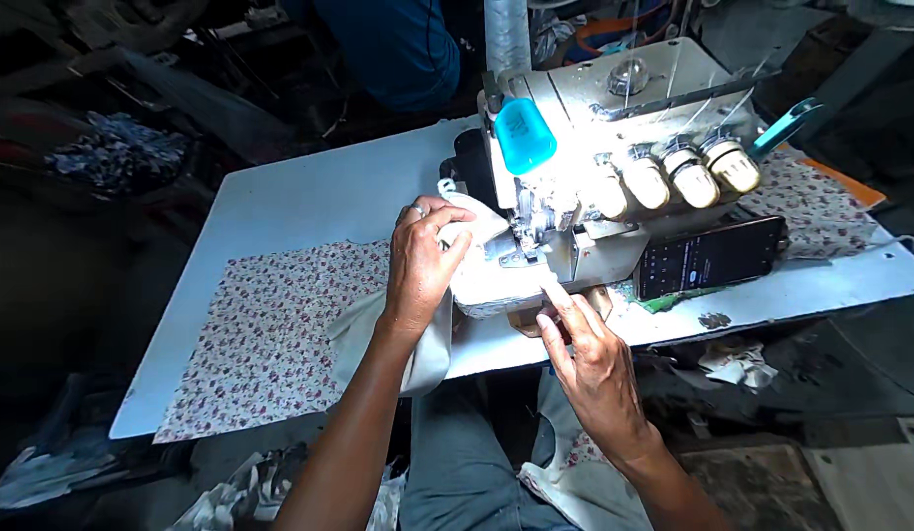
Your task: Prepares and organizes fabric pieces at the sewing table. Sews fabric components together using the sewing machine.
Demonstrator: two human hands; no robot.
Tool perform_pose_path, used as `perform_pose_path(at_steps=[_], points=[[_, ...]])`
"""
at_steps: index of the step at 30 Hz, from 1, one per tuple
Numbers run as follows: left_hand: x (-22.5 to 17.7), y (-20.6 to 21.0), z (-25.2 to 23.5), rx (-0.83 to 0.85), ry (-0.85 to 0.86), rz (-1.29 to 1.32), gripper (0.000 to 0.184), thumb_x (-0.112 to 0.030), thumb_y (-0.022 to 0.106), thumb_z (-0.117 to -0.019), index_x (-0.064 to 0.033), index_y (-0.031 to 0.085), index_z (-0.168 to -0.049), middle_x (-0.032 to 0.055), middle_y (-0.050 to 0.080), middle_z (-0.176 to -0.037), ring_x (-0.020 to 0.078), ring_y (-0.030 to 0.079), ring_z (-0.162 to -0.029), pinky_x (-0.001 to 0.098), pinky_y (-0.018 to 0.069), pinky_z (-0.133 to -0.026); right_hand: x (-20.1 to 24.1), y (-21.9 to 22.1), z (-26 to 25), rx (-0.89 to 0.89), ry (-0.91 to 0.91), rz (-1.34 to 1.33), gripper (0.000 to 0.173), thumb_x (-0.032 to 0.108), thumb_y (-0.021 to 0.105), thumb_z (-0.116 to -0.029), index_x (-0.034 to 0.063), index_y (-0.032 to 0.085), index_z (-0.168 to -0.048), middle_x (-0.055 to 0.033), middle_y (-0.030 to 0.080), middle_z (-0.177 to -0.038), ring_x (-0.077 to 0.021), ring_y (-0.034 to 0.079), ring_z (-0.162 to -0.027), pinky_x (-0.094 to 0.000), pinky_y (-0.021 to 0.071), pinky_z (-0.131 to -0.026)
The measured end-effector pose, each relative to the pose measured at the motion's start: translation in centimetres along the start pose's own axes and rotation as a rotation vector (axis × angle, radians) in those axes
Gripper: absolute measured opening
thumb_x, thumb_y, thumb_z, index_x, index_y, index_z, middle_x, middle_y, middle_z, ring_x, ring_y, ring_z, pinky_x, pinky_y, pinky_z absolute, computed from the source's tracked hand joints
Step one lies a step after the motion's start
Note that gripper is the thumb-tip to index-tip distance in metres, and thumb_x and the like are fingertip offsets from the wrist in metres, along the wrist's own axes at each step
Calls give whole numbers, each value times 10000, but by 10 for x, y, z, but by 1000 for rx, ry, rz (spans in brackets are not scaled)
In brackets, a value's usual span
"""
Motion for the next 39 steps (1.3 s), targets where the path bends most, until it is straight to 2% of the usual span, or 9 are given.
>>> perform_pose_path(at_steps=[4,12,16,21,25,28,32,36,39], points=[[-8,-9,24,-40,-75,44,123,-69,662,-957,-59,725,-1062,141,616,-1155,212,625,-878,352,521,-707,6,5,4,66,-4,-116,326,187,568,-1026,14,689,-1275,-84,756,-1022,-178,729,-936,-303,589,-809],[-22,-13,68,-85,-194,149,132,-107,727,-918,-55,739,-1038,59,647,-1069,57,623,-835,199,522,-687,24,20,2,187,21,-569,474,258,578,-1047,-8,546,-1438,-103,721,-1187,-128,682,-1128,-285,530,-1029],[-36,-2,96,-40,-157,288,147,-166,744,-900,-58,748,-1000,42,651,-1010,12,666,-800,157,582,-680,27,21,-1,161,132,-848,431,246,531,-1068,2,553,-1424,-70,700,-1158,-50,658,-1062,-233,525,-983],[-43,9,113,95,-15,296,227,-259,707,-947,-77,781,-1062,58,731,-1098,75,707,-994,218,581,-891,2,14,-12,-177,371,-810,178,132,567,-1025,72,726,-971,42,698,-858,-17,643,-791,-212,540,-748],[-43,6,111,45,21,290,192,-206,695,-960,-61,779,-1054,59,729,-1100,70,721,-950,206,597,-870,-17,5,-24,-242,342,-758,127,38,652,-972,34,693,-1091,6,716,-959,-28,689,-871,-212,582,-823],[-49,0,104,-65,5,240,213,-238,719,-940,-102,768,-1097,16,714,-1072,38,678,-943,196,563,-850,-13,-1,-23,-212,290,-717,182,31,671,-950,62,675,-1129,19,692,-955,-9,652,-804,-172,556,-739],[-55,4,94,-93,-43,175,500,-402,758,-892,-94,703,-1282,83,620,-1355,190,563,-1248,345,478,-1015,9,-11,-12,-196,196,-807,193,61,708,-937,89,687,-1127,39,707,-963,-11,657,-796,-171,565,-737],[-52,4,86,-42,-22,300,206,-297,756,-912,-95,745,-949,17,658,-1257,120,569,-1219,314,464,-1027,13,-18,-8,-222,167,-864,220,71,727,-927,110,643,-1126,54,708,-988,-25,683,-885,-199,584,-810],[-51,-4,88,-36,-23,306,178,-291,732,-932,-113,730,-946,-31,700,-999,34,630,-986,251,494,-881,8,-24,-9,-132,192,-839,385,53,730,-912,76,610,-1277,38,704,-962,-32,675,-841,-194,577,-782]])
Point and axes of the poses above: each hand's wrist, its own z-axis away from the middle knuckle, its own y-axis out of the palm, x = y × z, the point moved 1 cm from there along -z, towards the middle knuckle
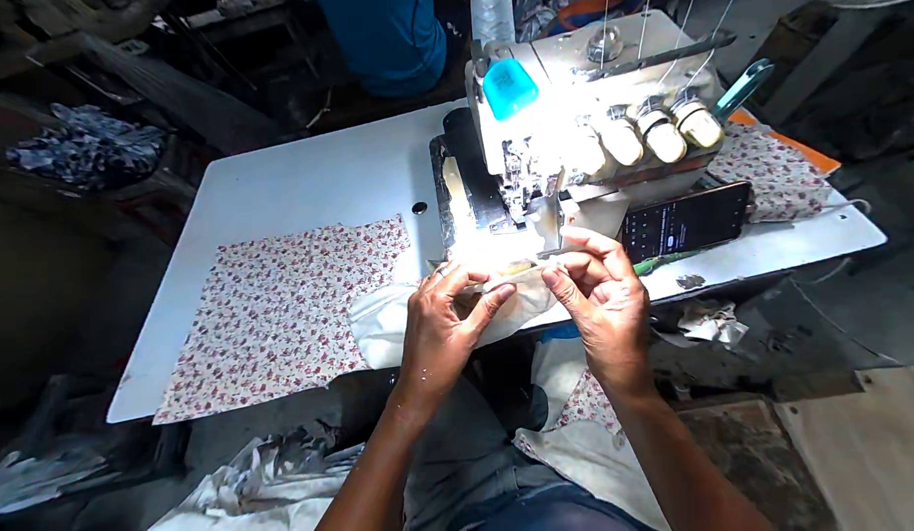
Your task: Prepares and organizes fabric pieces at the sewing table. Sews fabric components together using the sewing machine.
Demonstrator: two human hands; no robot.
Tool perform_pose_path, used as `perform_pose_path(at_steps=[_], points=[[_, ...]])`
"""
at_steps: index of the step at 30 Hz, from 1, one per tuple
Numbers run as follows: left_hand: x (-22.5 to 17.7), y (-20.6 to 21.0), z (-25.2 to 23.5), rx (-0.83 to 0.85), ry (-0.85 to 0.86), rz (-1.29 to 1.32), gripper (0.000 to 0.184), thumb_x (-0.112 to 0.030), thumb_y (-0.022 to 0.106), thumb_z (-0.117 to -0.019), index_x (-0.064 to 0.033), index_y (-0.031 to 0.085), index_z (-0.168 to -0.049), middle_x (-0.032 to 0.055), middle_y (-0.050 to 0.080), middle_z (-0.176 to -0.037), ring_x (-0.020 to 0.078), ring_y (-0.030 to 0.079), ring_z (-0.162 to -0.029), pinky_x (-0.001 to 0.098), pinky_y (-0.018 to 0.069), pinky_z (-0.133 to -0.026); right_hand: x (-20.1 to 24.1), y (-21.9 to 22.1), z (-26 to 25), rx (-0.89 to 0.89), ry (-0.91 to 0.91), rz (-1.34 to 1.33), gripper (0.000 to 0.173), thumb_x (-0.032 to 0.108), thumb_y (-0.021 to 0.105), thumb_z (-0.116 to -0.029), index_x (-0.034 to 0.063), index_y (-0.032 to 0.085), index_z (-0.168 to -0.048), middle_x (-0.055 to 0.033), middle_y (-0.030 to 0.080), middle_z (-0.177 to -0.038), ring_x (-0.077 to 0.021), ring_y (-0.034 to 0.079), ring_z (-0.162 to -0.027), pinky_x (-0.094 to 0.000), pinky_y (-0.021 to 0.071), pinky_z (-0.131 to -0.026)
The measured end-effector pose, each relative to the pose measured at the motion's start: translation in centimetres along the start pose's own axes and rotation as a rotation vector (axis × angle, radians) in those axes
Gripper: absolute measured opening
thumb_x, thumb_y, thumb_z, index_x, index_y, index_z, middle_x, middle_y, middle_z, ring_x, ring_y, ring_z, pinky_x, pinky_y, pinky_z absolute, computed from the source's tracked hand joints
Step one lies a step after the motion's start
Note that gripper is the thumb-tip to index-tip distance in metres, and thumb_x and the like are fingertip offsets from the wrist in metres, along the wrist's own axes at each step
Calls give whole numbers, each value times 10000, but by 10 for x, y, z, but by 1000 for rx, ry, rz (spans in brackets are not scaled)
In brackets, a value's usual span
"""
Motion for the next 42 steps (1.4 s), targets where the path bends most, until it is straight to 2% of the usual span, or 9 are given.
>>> perform_pose_path(at_steps=[4,8,16,20,25,29,33,40,42], points=[[4,-7,5,-6,14,-30,145,-238,706,-953,-102,757,-960,-50,728,-949,3,635,-912,236,476,-861,-3,-3,1,11,33,-102,97,79,719,-935,104,728,-1028,50,725,-960,-26,685,-861,-199,581,-809],[12,-15,10,4,41,-64,155,-221,694,-960,-91,773,-933,-38,738,-935,30,655,-946,276,477,-923,-9,-10,7,58,116,-271,111,120,643,-993,154,748,-1008,67,715,-981,-19,663,-923,-209,555,-857],[16,-13,29,137,230,-55,187,-262,668,-985,-115,782,-980,-25,751,-1002,118,633,-1097,346,437,-1024,2,-23,23,302,-88,43,63,117,720,-932,61,743,-951,46,737,-920,7,681,-851,-171,579,-805],[48,-10,32,198,236,-318,207,-175,626,-995,-125,739,-1161,-1,743,-1109,251,613,-1149,471,404,-1032,13,-32,24,332,-125,17,106,113,649,-987,123,752,-1013,93,761,-1007,14,697,-965,-169,570,-887],[83,-22,21,166,104,-437,147,-110,683,-925,-69,777,-1031,122,721,-1134,374,614,-1113,565,444,-936,17,-42,20,218,-125,35,239,156,636,-1007,291,748,-1169,185,735,-1124,29,685,-1025,-175,566,-924],[73,-47,9,212,-11,-189,110,-151,691,-959,-55,727,-998,78,677,-1216,126,646,-897,293,535,-764,-8,-63,10,49,-97,423,168,99,599,-1019,65,712,-1139,21,731,-1100,-27,691,-984,-219,575,-887],[43,-55,1,279,-68,-29,65,-109,655,-994,-73,664,-1048,16,656,-797,24,525,-481,156,455,-442,-21,-59,13,227,-130,928,199,63,595,-996,15,762,-1093,-187,728,-1054,-361,702,-980,-526,555,-828],[-2,-48,-24,326,185,-211,129,-187,624,-1010,-74,676,-1042,-1,656,-831,12,593,-658,146,490,-604,-12,-6,4,416,-243,542,350,234,677,-981,37,696,-1269,-119,675,-1222,-207,646,-1129,-341,532,-969],[-7,-49,-30,332,211,-218,138,-186,616,-1010,-67,679,-1041,3,654,-839,13,595,-679,144,491,-625,-13,-1,-3,445,-264,476,252,198,661,-985,38,734,-1166,-103,680,-1178,-196,640,-1099,-326,516,-962]])
Point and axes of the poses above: each hand's wrist, its own z-axis away from the middle knuckle, its own y-axis out of the palm, x = y × z, the point moved 1 cm from there along -z, towards the middle knuckle
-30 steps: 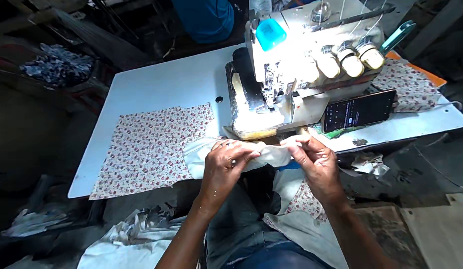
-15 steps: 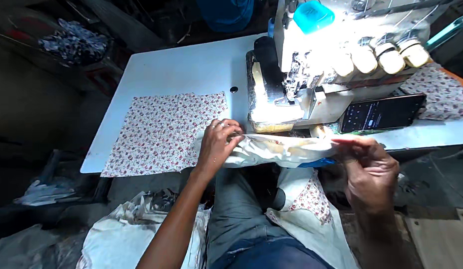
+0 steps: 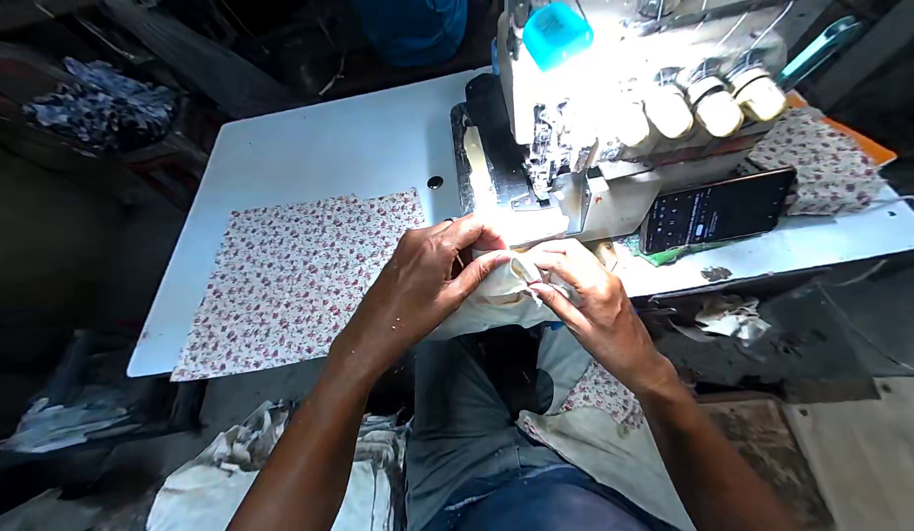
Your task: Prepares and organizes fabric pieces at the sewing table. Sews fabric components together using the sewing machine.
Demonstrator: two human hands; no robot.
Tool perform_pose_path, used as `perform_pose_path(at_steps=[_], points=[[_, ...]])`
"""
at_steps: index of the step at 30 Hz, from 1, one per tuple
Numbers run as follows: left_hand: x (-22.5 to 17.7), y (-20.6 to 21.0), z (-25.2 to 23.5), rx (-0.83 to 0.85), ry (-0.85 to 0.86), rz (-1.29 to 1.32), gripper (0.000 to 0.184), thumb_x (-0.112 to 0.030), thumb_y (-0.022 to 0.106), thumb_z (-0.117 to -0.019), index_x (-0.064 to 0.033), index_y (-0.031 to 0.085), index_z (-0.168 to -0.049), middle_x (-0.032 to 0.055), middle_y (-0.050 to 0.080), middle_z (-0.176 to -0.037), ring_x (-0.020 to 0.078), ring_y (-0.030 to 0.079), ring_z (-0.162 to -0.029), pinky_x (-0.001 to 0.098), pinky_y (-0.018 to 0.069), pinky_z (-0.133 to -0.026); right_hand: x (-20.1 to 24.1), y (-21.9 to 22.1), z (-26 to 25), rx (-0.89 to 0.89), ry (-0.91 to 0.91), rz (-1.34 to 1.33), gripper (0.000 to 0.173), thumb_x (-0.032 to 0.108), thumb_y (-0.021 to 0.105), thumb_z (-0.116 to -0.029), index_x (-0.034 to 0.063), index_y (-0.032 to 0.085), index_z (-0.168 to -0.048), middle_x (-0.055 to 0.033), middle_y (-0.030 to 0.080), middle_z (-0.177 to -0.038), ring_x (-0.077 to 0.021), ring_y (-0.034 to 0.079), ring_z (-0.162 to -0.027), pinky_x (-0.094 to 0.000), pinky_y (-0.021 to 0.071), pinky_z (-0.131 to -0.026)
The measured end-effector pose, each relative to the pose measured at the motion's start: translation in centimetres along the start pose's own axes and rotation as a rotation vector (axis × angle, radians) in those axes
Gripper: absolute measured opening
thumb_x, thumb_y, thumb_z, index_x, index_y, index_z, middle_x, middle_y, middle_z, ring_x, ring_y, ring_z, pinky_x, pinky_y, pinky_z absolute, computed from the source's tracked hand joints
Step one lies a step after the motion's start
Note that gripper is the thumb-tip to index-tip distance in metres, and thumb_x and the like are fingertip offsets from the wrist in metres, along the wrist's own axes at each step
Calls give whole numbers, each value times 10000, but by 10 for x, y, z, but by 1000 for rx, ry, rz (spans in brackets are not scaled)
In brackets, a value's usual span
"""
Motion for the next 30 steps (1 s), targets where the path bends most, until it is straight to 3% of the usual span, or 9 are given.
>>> perform_pose_path(at_steps=[4,7,10,14,17,20,23,26,30], points=[[4,-4,-2,-106,-49,-133,171,-174,596,-1026,-30,682,-1059,78,681,-886,104,637,-763,224,508,-716,4,-12,-12,-23,25,-107,162,219,689,-975,61,705,-946,-33,698,-1007,-86,654,-987,-241,526,-890],[-2,4,3,-198,-56,-196,179,-181,595,-1033,-29,657,-1104,111,677,-958,184,653,-801,315,520,-705,12,-20,-21,-19,73,-97,158,220,684,-983,66,660,-959,-1,643,-845,-17,618,-762,-162,514,-687],[-17,4,6,-324,35,-169,203,-144,567,-1037,12,611,-1159,154,621,-1143,164,607,-878,257,492,-697,29,-23,-39,-5,-16,44,169,129,674,-977,27,642,-1108,-24,599,-736,-68,522,-574,-206,447,-531],[-27,11,13,-169,153,-225,259,-189,500,-1024,-32,675,-1132,68,679,-802,164,597,-574,318,443,-479,65,-30,-64,54,-79,178,227,114,579,-1034,52,610,-1251,-74,617,-817,-147,539,-543,-303,452,-474],[-5,-14,10,163,-33,-305,449,-397,354,-1093,-93,675,-1165,34,588,-620,235,589,-501,435,447,-447,81,-31,-94,125,-125,239,192,125,527,-1057,103,647,-1205,-90,623,-958,-188,622,-684,-338,498,-570],[0,-68,-4,247,-352,-574,662,-494,295,-1104,12,700,-970,272,611,-691,514,642,-679,662,455,-568,94,-24,-120,144,-157,471,253,-6,526,-997,136,721,-1073,-137,618,-1156,-274,657,-793,-393,488,-596],[2,-102,-10,-44,-400,-908,560,-439,438,-1085,74,662,-1097,404,639,-1002,679,588,-996,791,418,-709,104,-14,-126,92,-122,680,318,-53,549,-956,136,720,-1146,-146,591,-1278,-269,635,-690,-386,442,-531],[6,-97,1,-23,-204,-861,344,-185,637,-996,17,635,-1273,348,630,-1222,639,480,-1251,782,363,-956,102,-8,-96,81,-129,581,270,9,604,-974,75,678,-1225,-164,604,-1120,-261,606,-642,-378,444,-482],[24,-41,55,302,-82,-607,178,-8,778,-840,-81,774,-1002,154,749,-999,466,634,-1179,793,303,-1070,60,27,-36,74,-103,420,163,188,738,-929,61,682,-1014,-97,616,-800,-253,606,-590,-390,442,-461]])
Point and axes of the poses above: each hand's wrist, its own z-axis away from the middle knuckle, its own y-axis out of the palm, x = y × z, the point moved 1 cm from there along -z, towards the middle knuckle
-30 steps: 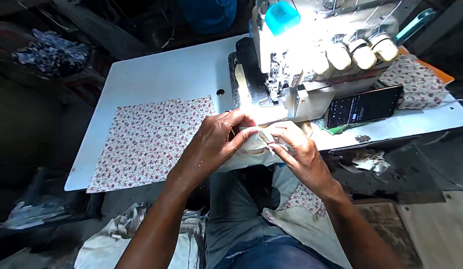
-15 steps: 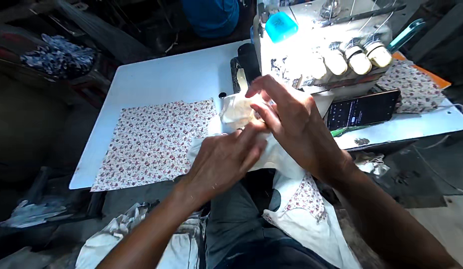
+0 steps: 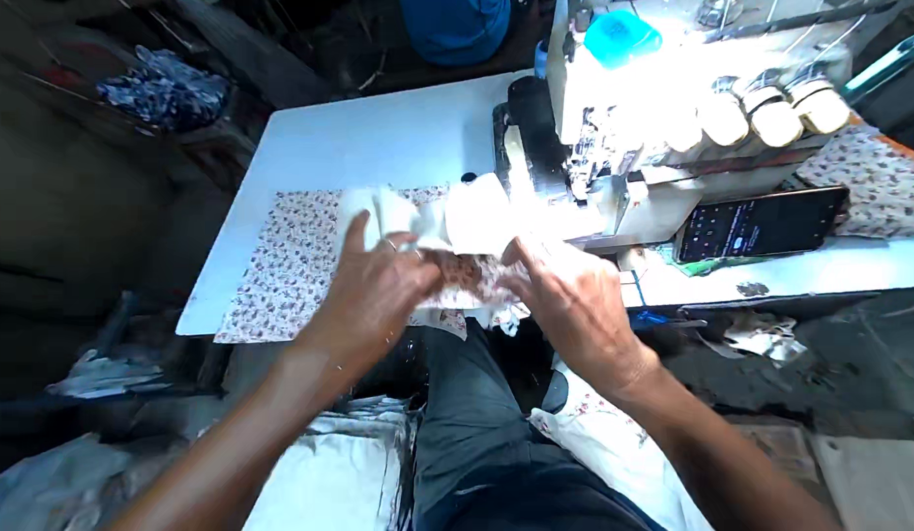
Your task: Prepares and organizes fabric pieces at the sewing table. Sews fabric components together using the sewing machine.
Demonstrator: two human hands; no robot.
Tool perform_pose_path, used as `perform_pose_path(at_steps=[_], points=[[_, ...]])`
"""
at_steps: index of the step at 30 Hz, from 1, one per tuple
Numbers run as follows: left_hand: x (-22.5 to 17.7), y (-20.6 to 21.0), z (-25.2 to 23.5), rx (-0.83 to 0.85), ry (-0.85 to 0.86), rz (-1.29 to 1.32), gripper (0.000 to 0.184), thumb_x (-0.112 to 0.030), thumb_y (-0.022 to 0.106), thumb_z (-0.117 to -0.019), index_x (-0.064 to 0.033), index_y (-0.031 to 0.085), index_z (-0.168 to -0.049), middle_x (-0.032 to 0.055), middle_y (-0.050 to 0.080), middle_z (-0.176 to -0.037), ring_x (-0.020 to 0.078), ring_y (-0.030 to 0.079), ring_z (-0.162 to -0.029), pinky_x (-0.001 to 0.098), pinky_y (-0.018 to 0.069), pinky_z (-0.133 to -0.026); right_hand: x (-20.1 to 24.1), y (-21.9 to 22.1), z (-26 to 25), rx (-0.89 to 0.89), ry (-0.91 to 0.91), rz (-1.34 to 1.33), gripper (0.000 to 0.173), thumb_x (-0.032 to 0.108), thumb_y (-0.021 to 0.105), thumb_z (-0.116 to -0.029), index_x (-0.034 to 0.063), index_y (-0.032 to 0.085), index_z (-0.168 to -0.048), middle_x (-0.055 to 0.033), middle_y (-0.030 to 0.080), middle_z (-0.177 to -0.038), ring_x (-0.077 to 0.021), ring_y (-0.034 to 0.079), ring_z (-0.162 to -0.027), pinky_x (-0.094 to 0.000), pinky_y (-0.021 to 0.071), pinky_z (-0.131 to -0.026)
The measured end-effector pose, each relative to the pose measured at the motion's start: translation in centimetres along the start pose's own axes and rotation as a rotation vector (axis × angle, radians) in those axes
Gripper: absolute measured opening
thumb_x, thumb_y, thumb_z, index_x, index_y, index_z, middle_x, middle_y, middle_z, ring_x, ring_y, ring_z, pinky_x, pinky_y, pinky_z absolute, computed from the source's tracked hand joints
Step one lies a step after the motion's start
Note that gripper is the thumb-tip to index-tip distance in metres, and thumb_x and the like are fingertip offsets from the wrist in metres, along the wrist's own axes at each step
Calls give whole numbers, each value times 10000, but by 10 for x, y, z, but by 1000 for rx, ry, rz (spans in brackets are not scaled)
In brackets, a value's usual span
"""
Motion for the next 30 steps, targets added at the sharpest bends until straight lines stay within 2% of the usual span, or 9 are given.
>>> perform_pose_path(at_steps=[4,7,11,14,18,21,26,28,30], points=[[-21,54,26,-81,-89,77,210,-64,662,-957,-24,692,-1161,140,742,-1045,373,663,-1181,706,236,-1166,-18,40,57,56,68,-48,249,253,675,-976,70,704,-1143,-75,609,-669,-261,596,-514,-402,437,-436],[-29,68,32,-226,-247,80,289,-148,562,-1037,-17,659,-1276,162,729,-1108,372,680,-1139,673,244,-1176,-19,45,67,31,41,-36,142,179,649,-984,83,720,-907,-89,596,-753,-245,576,-536,-374,419,-429],[-31,66,33,-366,-383,57,192,-143,601,-1009,-58,758,-1080,129,749,-969,358,668,-1123,626,277,-1143,-11,41,61,68,33,-201,64,64,661,-961,34,699,-919,-122,671,-973,-234,655,-661,-370,540,-534],[-33,63,31,-456,-409,41,162,-155,643,-967,-68,766,-1025,168,669,-988,374,630,-1035,578,367,-1024,-5,41,59,121,53,-316,105,92,652,-973,9,680,-1029,-119,660,-894,-216,658,-672,-356,574,-608],[-36,60,28,-547,-410,56,159,-171,652,-962,-83,764,-1033,162,661,-1029,349,624,-984,539,399,-959,0,41,54,47,17,-201,308,330,703,-948,56,712,-1088,-63,652,-750,-211,615,-575,-365,475,-490],[-37,61,28,-607,-416,76,161,-168,666,-952,-93,765,-1053,145,667,-1052,322,627,-985,506,414,-936,3,41,50,-9,-1,-94,216,227,666,-972,66,730,-1100,-62,611,-651,-231,570,-494,-370,412,-433],[-35,73,31,-787,-491,636,180,-84,593,-953,-56,747,-1041,86,653,-1278,185,587,-1230,355,471,-1036,13,43,51,115,45,-136,430,146,595,-977,119,636,-1403,-75,626,-633,-262,585,-482,-415,438,-435],[-36,80,28,-901,-492,957,260,-51,441,-984,-50,701,-1004,4,696,-1176,103,631,-1165,325,513,-1018,22,42,50,230,75,-351,420,146,559,-990,166,646,-1401,-83,674,-704,-260,630,-555,-443,491,-507],[-34,76,16,-992,-510,1036,347,-85,359,-992,-121,703,-966,-107,685,-1007,4,629,-971,230,524,-865,28,36,44,287,79,-623,338,155,533,-1022,125,699,-1316,-81,715,-795,-207,650,-619,-398,533,-579]])
Point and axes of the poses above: each hand's wrist, its own z-axis away from the middle knuckle, its own y-axis out of the palm, x = y × z, the point moved 1 cm from there along -z, towards the middle knuckle
